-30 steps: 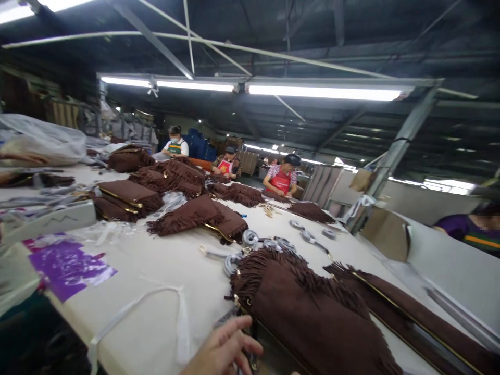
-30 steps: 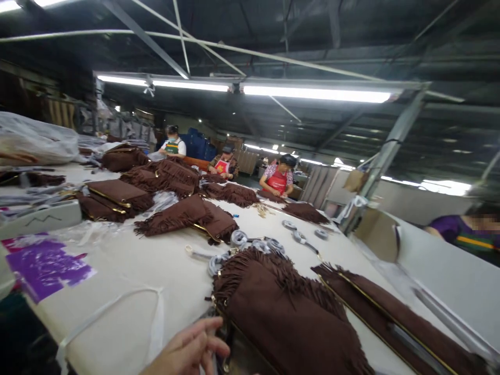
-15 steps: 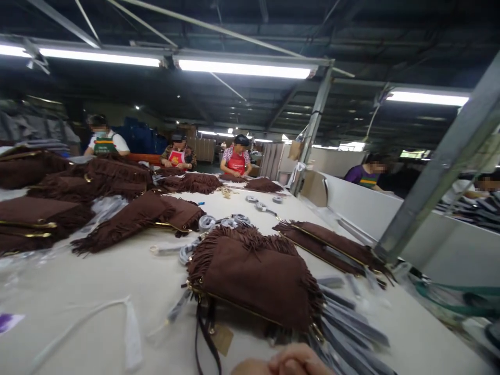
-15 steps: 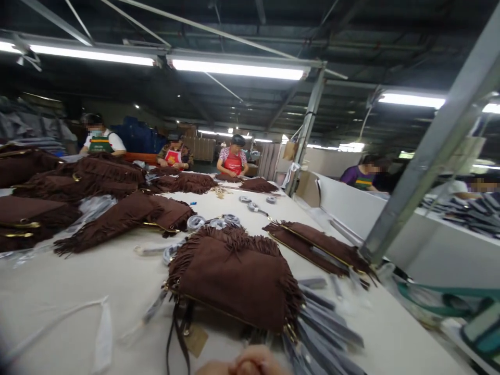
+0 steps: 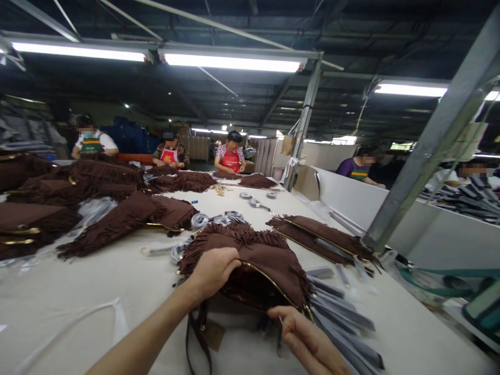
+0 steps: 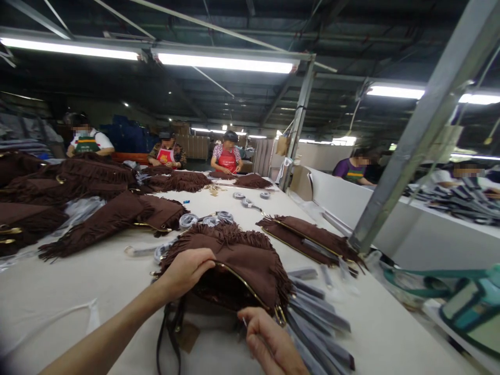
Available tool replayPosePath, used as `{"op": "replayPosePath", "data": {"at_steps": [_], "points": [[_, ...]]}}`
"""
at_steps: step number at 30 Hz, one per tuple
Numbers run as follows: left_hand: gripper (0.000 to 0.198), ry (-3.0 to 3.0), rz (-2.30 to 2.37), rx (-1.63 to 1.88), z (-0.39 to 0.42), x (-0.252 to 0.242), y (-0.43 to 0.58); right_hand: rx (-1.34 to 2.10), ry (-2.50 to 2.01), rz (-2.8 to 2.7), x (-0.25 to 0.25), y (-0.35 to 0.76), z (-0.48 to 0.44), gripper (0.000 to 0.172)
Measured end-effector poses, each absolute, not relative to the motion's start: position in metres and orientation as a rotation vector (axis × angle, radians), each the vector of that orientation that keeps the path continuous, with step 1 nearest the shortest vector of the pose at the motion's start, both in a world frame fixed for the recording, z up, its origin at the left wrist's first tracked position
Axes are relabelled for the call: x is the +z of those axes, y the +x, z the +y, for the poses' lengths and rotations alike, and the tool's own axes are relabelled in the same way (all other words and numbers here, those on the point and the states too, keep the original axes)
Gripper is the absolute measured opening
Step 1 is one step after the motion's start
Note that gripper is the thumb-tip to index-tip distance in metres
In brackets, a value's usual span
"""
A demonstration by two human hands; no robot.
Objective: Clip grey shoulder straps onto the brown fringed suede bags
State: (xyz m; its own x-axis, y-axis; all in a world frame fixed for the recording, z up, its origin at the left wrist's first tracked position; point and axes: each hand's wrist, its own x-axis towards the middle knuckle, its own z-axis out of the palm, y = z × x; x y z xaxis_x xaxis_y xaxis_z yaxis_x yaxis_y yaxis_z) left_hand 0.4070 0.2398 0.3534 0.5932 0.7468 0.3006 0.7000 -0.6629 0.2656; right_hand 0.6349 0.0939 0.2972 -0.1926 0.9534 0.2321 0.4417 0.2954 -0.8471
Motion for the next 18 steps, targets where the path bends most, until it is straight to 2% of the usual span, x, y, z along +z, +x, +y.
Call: {"op": "replayPosePath", "data": {"at_steps": [3, 7, 12, 15, 18], "points": [[0.023, 2.763, 1.220, 0.685, 0.236, 0.368, 0.410, 0.746, -1.346, -1.874, 0.317, 0.634, 0.112, 0.028], [0.027, 2.863, 1.063, 0.974, 0.218, 0.358, 0.419, 0.840, -1.269, -1.852, 0.336, 0.634, 0.134, 0.030], [0.021, 2.746, 0.768, 0.571, 0.216, 0.319, 0.458, 1.007, -1.125, -1.735, 0.346, 0.637, 0.145, 0.031], [0.030, 2.504, 0.858, 0.588, 0.235, 0.302, 0.483, 0.996, -1.204, -1.748, 0.346, 0.642, 0.144, 0.031], [0.030, 2.408, 0.863, 0.719, 0.253, 0.293, 0.499, 0.852, -1.376, -1.812, 0.344, 0.648, 0.146, 0.030]]}}
